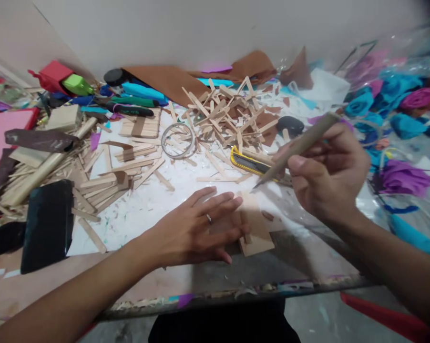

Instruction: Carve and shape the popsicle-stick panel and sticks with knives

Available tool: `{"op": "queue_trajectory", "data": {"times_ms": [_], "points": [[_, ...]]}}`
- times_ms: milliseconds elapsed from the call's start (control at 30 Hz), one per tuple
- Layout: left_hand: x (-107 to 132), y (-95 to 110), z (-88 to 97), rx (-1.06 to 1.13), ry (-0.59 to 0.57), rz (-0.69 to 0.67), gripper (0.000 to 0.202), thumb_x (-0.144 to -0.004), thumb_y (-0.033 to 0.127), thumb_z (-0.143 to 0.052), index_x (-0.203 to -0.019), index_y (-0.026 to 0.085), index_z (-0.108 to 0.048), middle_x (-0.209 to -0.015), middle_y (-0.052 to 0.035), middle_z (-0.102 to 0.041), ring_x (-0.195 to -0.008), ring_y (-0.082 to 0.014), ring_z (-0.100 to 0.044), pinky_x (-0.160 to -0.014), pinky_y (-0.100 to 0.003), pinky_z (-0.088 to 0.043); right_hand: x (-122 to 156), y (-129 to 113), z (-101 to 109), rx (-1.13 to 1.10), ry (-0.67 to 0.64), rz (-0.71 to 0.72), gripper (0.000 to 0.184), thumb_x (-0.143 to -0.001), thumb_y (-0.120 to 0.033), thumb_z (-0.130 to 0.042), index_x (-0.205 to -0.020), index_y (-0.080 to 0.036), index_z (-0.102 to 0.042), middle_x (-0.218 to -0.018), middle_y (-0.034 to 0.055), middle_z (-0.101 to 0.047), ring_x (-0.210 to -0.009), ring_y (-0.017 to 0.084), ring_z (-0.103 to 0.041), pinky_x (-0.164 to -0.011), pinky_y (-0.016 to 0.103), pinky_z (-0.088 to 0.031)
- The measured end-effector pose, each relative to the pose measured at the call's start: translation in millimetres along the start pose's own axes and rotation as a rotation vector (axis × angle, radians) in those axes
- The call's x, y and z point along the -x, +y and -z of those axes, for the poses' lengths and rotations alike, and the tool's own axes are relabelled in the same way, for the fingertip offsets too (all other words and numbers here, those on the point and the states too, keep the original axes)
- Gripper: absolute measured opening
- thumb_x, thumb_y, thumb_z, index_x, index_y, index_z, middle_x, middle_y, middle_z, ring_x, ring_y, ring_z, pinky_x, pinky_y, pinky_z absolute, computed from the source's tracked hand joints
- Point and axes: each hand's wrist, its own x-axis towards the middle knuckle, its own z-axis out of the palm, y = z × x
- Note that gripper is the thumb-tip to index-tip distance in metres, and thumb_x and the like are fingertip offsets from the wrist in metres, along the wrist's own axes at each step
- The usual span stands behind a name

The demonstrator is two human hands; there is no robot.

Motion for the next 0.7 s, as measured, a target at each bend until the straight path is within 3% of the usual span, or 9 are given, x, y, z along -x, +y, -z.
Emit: {"op": "queue_trajectory", "data": {"times_ms": [233,333,500,600,700], "points": [[-3.8,3.0,4.6,0.068,-0.066,-0.048,0.058,-0.1,0.058,-0.064,-0.149,0.027,-0.061,-0.159,-0.0202,-0.053,-0.151,-0.0362,-0.049,-0.12,-0.058,-0.042,-7.1,1.5,-4.3,-0.131,-0.045,-0.255,0.036,-0.073,-0.019,-0.076,-0.093,-0.031,-0.048,-0.071,-0.0063,-0.068,-0.043,0.015,-0.052,-0.037,0.031,-0.038],[-5.3,4.6,3.4,0.084,-0.092,-0.018,0.057,-0.1,0.055,-0.066,-0.15,0.029,-0.06,-0.16,-0.0188,-0.053,-0.151,-0.0372,-0.048,-0.12,-0.06,-0.042,-4.5,6.4,-4.3,-0.156,-0.086,-0.284,0.036,-0.075,-0.021,-0.078,-0.091,-0.03,-0.047,-0.068,-0.0076,-0.064,-0.045,0.015,-0.053,-0.037,0.029,-0.036],[-4.9,5.6,0.5,0.085,-0.069,-0.001,0.058,-0.1,0.057,-0.065,-0.15,0.03,-0.058,-0.157,-0.0183,-0.054,-0.151,-0.0368,-0.047,-0.121,-0.061,-0.042,-1.6,0.0,-7.5,-0.215,-0.108,-0.268,0.031,-0.074,-0.011,-0.073,-0.077,-0.028,-0.048,-0.061,-0.0075,-0.057,-0.039,0.011,-0.035,-0.033,0.028,-0.024],[-5.0,7.8,-1.2,0.038,-0.036,-0.013,0.047,-0.102,0.044,-0.067,-0.145,0.028,-0.062,-0.151,-0.0177,-0.059,-0.147,-0.0357,-0.051,-0.117,-0.06,-0.048,-2.6,-4.0,-8.9,-0.217,-0.057,-0.267,0.029,-0.07,-0.005,-0.066,-0.066,-0.027,-0.049,-0.052,-0.0066,-0.05,-0.036,0.012,-0.034,-0.032,0.03,-0.021],[-7.1,10.9,-1.8,-0.013,0.011,-0.014,0.037,-0.1,0.023,-0.07,-0.137,0.023,-0.067,-0.135,-0.014,-0.069,-0.137,-0.033,-0.059,-0.113,-0.057,-0.053,-3.7,-2.8,-8.4,-0.2,-0.033,-0.271,0.031,-0.076,-0.011,-0.071,-0.065,-0.027,-0.047,-0.048,-0.0075,-0.044,-0.035,0.012,-0.034,-0.034,0.03,-0.025]]}}
